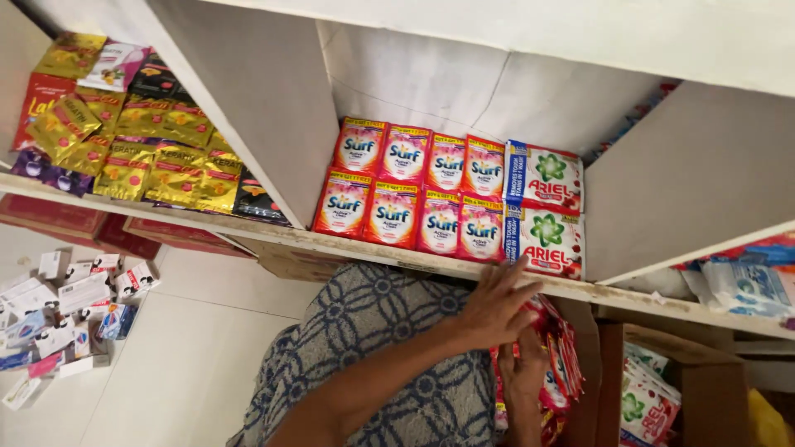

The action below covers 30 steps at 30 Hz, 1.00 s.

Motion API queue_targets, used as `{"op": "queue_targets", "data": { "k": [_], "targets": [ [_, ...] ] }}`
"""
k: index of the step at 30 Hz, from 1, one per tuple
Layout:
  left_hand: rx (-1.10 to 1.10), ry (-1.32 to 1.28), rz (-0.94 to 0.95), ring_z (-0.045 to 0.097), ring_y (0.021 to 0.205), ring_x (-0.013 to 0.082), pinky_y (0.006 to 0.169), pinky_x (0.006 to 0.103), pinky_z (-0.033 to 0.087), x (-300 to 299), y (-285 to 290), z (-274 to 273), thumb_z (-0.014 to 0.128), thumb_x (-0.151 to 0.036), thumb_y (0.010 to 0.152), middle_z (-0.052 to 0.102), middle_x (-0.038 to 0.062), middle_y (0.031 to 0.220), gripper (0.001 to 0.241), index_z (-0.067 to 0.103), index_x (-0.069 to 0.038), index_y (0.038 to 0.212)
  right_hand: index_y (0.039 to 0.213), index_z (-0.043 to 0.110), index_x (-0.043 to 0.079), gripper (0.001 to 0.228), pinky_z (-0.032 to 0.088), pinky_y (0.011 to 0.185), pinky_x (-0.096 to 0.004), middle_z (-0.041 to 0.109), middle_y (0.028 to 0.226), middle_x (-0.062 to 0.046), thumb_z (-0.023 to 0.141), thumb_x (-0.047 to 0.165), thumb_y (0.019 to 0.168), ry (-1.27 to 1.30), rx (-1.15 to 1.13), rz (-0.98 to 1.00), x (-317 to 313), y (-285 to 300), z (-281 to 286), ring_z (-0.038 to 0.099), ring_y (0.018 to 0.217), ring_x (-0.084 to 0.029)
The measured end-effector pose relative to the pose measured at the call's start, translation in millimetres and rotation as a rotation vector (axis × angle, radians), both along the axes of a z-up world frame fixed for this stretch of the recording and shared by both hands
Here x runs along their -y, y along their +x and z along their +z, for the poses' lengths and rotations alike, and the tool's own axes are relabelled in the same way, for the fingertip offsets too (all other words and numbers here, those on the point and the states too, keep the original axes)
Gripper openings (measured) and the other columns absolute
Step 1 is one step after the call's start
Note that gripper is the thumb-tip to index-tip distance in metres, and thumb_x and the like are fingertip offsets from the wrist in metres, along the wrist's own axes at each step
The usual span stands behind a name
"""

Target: Stocking detergent sachets on grocery shelves.

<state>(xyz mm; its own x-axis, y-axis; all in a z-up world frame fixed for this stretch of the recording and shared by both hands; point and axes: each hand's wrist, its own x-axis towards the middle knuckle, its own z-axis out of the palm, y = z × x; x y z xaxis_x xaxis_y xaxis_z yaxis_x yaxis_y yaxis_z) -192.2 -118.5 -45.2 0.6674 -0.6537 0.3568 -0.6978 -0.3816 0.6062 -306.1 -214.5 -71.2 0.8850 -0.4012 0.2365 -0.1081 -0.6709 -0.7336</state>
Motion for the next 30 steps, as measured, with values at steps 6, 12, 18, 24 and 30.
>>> {"op": "queue_targets", "data": {
  "k": [6,12,18,24,30],
  "targets": [
    [-0.092,-0.385,-0.075,0.037,0.155,0.0441,0.125,0.0541,0.038,32.4,-28.9,-18.4,0.067,-0.033,0.102,0.035,0.029,0.168,0.055,0.05,-0.013,0.149,0.131,0.064,-0.001,0.043,0.055,0.086,-0.039,0.072,0.119,-0.022,0.066,0.018,0.092,0.173,0.09,-0.02,30.1,-26.5,-115.2,0.07,0.112,-0.029],
    [-1.332,-0.502,-0.036,0.063,0.13,0.0252,0.108,0.0404,0.05,51.3,-51.8,-106.4,0.07,-0.031,0.099,0.067,0.014,0.139,0.053,0.057,-0.007,0.146,0.105,0.07,-0.001,0.03,0.054,0.071,-0.038,0.073,0.089,-0.016,0.065,0.021,0.086,0.324,-0.081,-0.106,43.8,-61.5,-266.9,0.067,0.083,-0.022],
    [-1.62,-0.507,0.15,0.063,0.111,0.0225,0.088,0.0428,0.056,55.0,-31.0,-143.4,0.068,-0.033,0.091,0.064,0.008,0.135,0.061,0.056,-0.011,0.147,0.106,0.071,-0.001,0.026,0.054,0.072,-0.035,0.073,0.085,-0.013,0.056,0.013,0.091,0.452,-0.111,-0.05,12.2,-49.4,-141.1,0.065,0.078,-0.017],
    [-1.624,-0.394,0.182,0.057,0.121,0.0269,0.094,0.0448,0.052,44.1,-30.7,-113.5,0.066,-0.04,0.095,0.059,0.006,0.145,0.059,0.055,-0.018,0.148,0.11,0.073,0.0,0.024,0.054,0.078,-0.032,0.077,0.095,-0.01,0.061,0.011,0.093,0.549,-0.089,-0.105,19.1,-72.8,-201.0,0.067,0.086,-0.015],
    [-1.631,-0.317,0.223,0.057,0.126,0.0314,0.098,0.0514,0.048,44.3,-29.4,-108.8,0.065,-0.041,0.093,0.058,0.006,0.147,0.058,0.056,-0.021,0.146,0.102,0.075,0.003,0.022,0.053,0.066,-0.045,0.072,0.085,-0.02,0.062,0.02,0.098,0.365,-0.309,-0.33,25.4,-98.5,-200.4,0.068,0.071,-0.03]
  ]
}}
